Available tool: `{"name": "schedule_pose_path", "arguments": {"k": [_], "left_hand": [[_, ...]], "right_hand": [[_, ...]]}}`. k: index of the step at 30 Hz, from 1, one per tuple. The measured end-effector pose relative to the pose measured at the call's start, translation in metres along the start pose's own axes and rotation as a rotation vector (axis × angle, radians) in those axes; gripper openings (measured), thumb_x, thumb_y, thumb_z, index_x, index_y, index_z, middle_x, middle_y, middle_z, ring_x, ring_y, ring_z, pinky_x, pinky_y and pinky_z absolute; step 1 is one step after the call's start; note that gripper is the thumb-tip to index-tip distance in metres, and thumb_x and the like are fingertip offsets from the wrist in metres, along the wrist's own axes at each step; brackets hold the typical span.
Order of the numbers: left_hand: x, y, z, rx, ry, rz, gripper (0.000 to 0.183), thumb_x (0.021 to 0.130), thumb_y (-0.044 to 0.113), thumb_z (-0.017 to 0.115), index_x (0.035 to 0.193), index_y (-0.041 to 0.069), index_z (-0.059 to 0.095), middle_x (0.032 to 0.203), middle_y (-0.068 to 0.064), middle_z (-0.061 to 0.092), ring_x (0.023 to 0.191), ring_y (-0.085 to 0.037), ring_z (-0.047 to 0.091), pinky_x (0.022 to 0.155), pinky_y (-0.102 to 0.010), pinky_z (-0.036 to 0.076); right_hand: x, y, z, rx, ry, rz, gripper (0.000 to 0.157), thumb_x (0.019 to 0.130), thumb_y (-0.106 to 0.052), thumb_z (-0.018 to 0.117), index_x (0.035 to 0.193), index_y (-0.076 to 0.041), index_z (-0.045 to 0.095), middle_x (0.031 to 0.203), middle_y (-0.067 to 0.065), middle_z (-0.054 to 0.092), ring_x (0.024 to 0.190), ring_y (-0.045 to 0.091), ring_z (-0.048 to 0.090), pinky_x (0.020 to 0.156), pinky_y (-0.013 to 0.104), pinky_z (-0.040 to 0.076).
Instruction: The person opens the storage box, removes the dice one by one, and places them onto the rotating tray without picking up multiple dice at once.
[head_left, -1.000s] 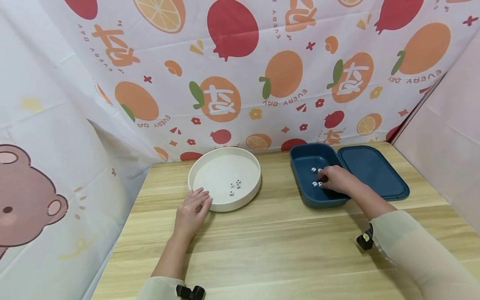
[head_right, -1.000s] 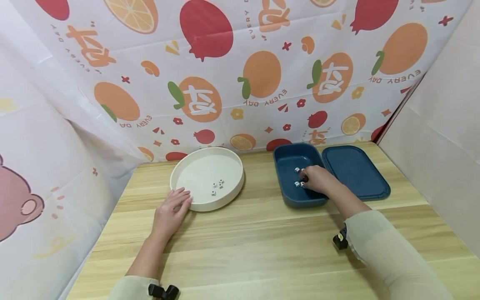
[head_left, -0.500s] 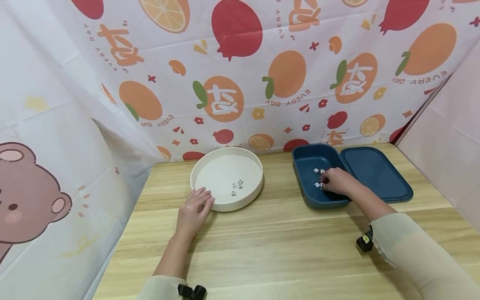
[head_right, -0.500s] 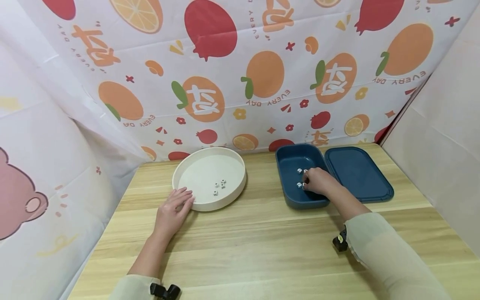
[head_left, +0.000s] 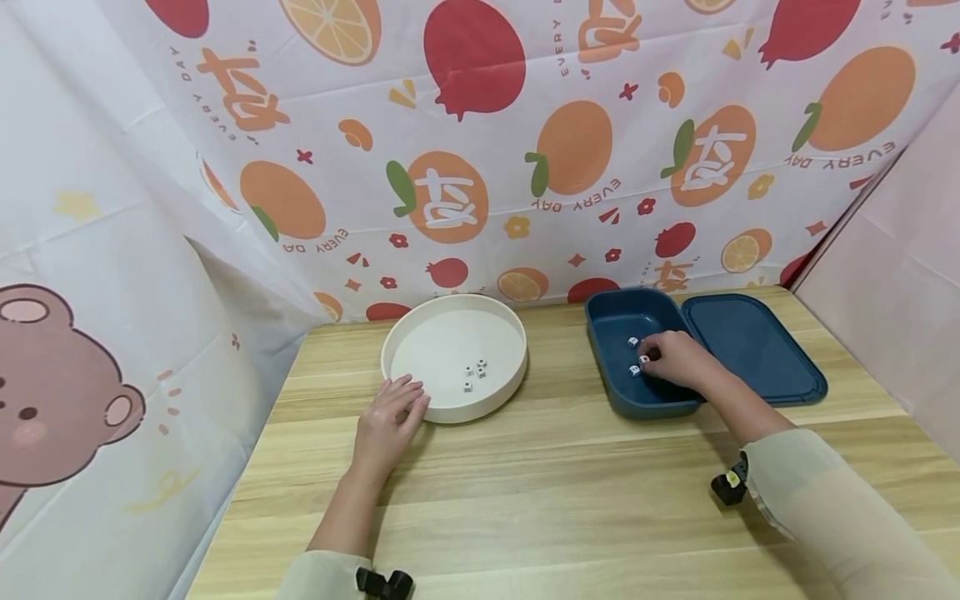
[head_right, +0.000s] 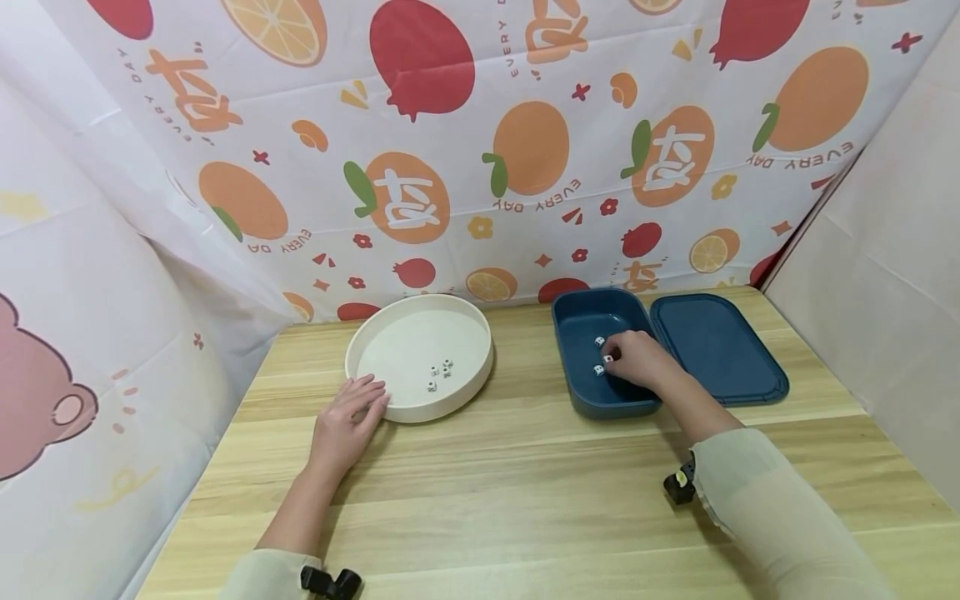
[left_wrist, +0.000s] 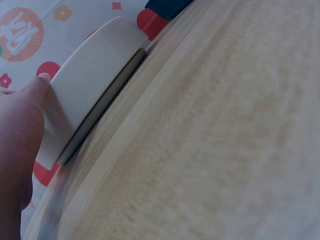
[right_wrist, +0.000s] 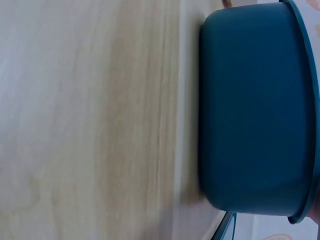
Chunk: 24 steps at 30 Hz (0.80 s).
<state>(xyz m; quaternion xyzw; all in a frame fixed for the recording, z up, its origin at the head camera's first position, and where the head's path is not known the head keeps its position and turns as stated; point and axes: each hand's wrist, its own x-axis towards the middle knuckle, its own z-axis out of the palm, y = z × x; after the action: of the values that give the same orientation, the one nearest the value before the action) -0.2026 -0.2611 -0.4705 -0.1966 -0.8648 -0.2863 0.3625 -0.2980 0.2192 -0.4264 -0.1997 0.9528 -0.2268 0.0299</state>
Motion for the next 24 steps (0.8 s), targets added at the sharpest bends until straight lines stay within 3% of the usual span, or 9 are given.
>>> {"name": "schedule_pose_path", "arguments": {"k": [11,18,24], "left_hand": [[0.0,-0.001,-0.003,0.008,-0.004,-0.007,0.016,0.083,0.01,0.076,0.094,-0.002,0.077,0.101,-0.011,0.076,0.109,-0.031,0.068,0.105,-0.057,0.046],[0.0,-0.003,-0.003,0.003,-0.012,-0.004,0.015,0.084,0.011,0.077,0.094,-0.001,0.077,0.101,-0.01,0.076,0.11,-0.03,0.068,0.106,-0.057,0.045],[0.001,-0.003,-0.001,0.001,-0.013,0.003,0.015,0.083,0.011,0.076,0.094,-0.001,0.077,0.1,-0.01,0.076,0.109,-0.03,0.068,0.105,-0.057,0.046]], "right_hand": [[0.013,-0.034,-0.006,0.169,0.171,0.049,0.026,0.09,-0.022,0.071,0.112,-0.007,0.073,0.101,0.01,0.071,0.087,0.022,0.061,0.074,0.033,0.056],[0.023,-0.088,-0.001,0.295,0.279,0.031,0.028,0.089,-0.028,0.074,0.112,-0.011,0.073,0.104,0.007,0.071,0.089,0.022,0.062,0.075,0.035,0.058],[0.04,-0.137,0.014,0.404,0.295,-0.046,0.021,0.087,-0.023,0.075,0.104,-0.01,0.075,0.096,0.006,0.07,0.087,0.021,0.062,0.072,0.033,0.058]]}}
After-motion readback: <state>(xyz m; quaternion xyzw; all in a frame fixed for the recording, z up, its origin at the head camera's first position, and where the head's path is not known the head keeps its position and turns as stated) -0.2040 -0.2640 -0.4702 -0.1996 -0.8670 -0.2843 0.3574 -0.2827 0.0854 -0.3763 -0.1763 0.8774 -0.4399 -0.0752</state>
